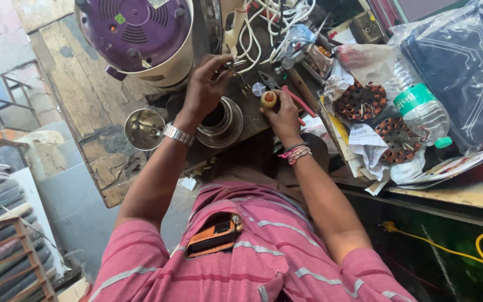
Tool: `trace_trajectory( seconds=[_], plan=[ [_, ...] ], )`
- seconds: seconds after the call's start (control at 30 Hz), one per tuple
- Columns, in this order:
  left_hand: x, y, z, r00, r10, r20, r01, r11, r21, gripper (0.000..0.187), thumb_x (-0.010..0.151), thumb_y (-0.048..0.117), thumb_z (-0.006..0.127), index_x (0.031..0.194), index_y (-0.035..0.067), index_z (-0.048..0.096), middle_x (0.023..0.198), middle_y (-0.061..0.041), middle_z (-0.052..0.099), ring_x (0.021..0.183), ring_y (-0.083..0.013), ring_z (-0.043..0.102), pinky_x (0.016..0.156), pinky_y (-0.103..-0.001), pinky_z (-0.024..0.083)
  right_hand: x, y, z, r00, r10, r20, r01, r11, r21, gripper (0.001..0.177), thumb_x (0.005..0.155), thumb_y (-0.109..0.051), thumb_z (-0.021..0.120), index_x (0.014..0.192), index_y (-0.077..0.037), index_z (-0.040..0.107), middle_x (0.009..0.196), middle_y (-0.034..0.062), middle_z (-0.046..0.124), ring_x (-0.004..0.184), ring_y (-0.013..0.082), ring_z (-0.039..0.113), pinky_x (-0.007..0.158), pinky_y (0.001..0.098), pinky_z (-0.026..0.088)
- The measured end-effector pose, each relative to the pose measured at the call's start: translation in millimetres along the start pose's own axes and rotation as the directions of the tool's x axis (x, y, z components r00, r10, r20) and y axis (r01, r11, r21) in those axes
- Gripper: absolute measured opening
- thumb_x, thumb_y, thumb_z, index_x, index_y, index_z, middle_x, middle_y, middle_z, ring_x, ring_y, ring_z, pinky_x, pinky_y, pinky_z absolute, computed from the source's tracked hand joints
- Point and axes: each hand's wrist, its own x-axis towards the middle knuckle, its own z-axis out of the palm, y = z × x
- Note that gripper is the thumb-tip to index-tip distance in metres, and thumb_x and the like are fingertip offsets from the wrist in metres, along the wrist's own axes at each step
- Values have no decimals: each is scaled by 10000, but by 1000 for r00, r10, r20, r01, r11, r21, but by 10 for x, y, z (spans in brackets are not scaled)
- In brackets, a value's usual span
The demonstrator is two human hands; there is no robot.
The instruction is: The person sits on the floor and repairs a stainless steel blender jar. They use a hammer to tap the base, a screwdriver to adjust internal components, and pliers to manipulate wires and parts. The person repeatedly disassembles and reassembles the jar's base and internal mechanism.
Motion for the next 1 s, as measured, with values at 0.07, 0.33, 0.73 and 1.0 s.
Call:
trace_trajectory(
  seconds=[0.07,0.33,0.73,1.0],
  plan=[
    [31,182,-96,998,19,65,-29,987,159,302,938,-3,739,1235,42,712,1156,-92,710,948,-186,703,808,-312,569,-41,-24,-8,993,-100,-64,96,994,-60,616,741,-82,888,1273,-4,588,1207,206,663,1125,376,640,969,438,507],
    [160,642,-404,994,31,100,-58,957,284,277,942,20,750,1216,13,710,1124,-135,711,969,-228,745,824,-306,620,-452,-887,-37,962,-274,8,274,960,-55,581,916,-263,904,1366,-173,547,1301,65,636,1279,244,609,1081,380,506],
    [60,890,-703,928,-330,176,374,813,-447,292,986,-20,686,1265,-51,606,1029,-83,730,944,-131,723,846,-263,629,-253,-1155,228,977,-190,-95,211,926,314,612,907,-354,801,1386,-56,564,1374,143,612,1312,312,583,1148,398,456],
    [-102,1358,-678,941,-172,293,300,826,-477,290,996,-29,692,1278,-40,626,1071,-70,733,986,-130,728,902,-275,618,-169,-809,-274,838,331,433,-380,-215,900,535,1032,-461,390,1357,-63,541,1311,173,628,1231,345,616,1064,545,514]
  ],
)
